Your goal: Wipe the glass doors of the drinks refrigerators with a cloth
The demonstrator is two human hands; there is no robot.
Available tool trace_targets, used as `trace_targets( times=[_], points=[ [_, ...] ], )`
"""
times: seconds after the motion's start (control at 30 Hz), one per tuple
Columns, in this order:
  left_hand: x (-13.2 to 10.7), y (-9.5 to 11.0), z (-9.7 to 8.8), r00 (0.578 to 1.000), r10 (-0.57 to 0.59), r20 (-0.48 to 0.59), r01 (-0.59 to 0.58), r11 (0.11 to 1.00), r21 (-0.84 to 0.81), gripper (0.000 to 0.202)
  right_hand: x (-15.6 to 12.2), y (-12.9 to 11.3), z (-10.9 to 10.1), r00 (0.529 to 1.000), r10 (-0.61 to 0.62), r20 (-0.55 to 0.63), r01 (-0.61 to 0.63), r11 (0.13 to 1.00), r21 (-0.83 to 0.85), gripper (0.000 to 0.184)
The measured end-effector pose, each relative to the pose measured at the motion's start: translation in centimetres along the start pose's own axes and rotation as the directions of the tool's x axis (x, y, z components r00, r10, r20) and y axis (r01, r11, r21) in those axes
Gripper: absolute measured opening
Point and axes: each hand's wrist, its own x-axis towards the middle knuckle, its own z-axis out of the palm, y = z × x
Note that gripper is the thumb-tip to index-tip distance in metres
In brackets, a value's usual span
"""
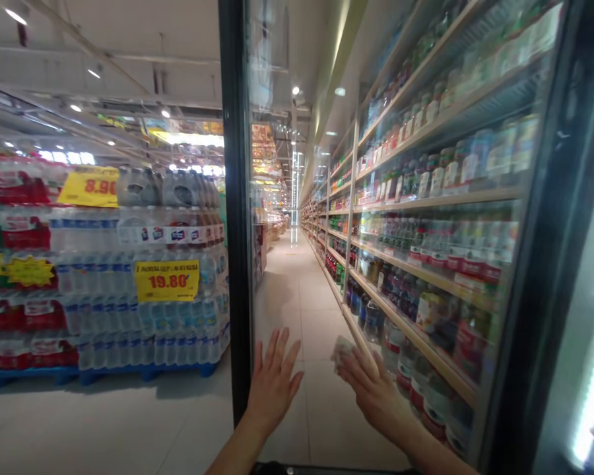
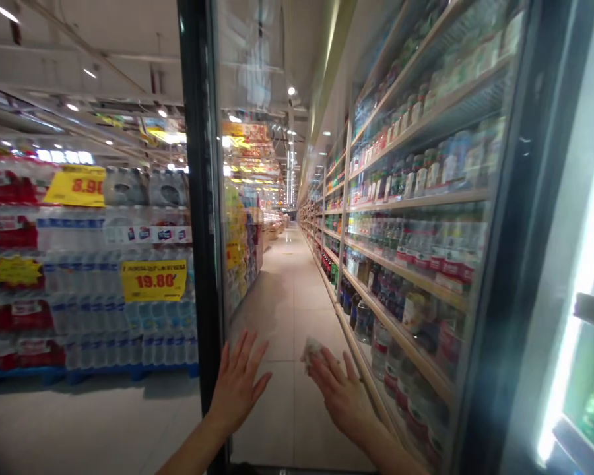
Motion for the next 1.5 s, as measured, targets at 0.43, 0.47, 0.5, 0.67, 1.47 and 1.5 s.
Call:
trace_targets(
  times=[0.43,0.47,0.5,0.67,1.47,1.5],
  points=[
    [-0.3,1.4,1.6,1.000,0.012,0.028,-0.013,0.999,0.043,0.048,-1.6,0.0,-0.3,0.992,0.126,0.027,-0.126,0.992,-0.016,0.044],
    [-0.4,1.5,1.7,1.000,0.010,0.022,-0.011,0.999,0.038,0.049,-1.7,0.0,-0.4,0.985,0.170,0.012,-0.170,0.985,-0.021,0.044],
    [-0.4,1.5,1.8,1.000,0.005,0.017,-0.005,0.999,0.032,0.049,-1.8,0.0,-0.3,0.979,0.204,0.003,-0.204,0.979,-0.023,0.045],
    [-0.6,1.6,2.0,0.999,-0.020,0.025,0.020,1.000,0.006,0.054,-3.2,0.6,-0.4,0.986,0.160,0.041,-0.160,0.987,-0.004,0.044],
    [2.1,4.6,3.1,1.000,-0.030,-0.001,0.030,0.998,-0.056,0.048,-6.0,4.6,-1.7,0.767,0.618,-0.172,-0.641,0.750,-0.162,0.072],
    [2.1,4.7,3.2,0.999,-0.039,-0.007,0.039,0.997,-0.060,0.049,-5.1,3.5,-1.5,0.818,0.561,-0.128,-0.574,0.808,-0.129,0.072]
  ],
)
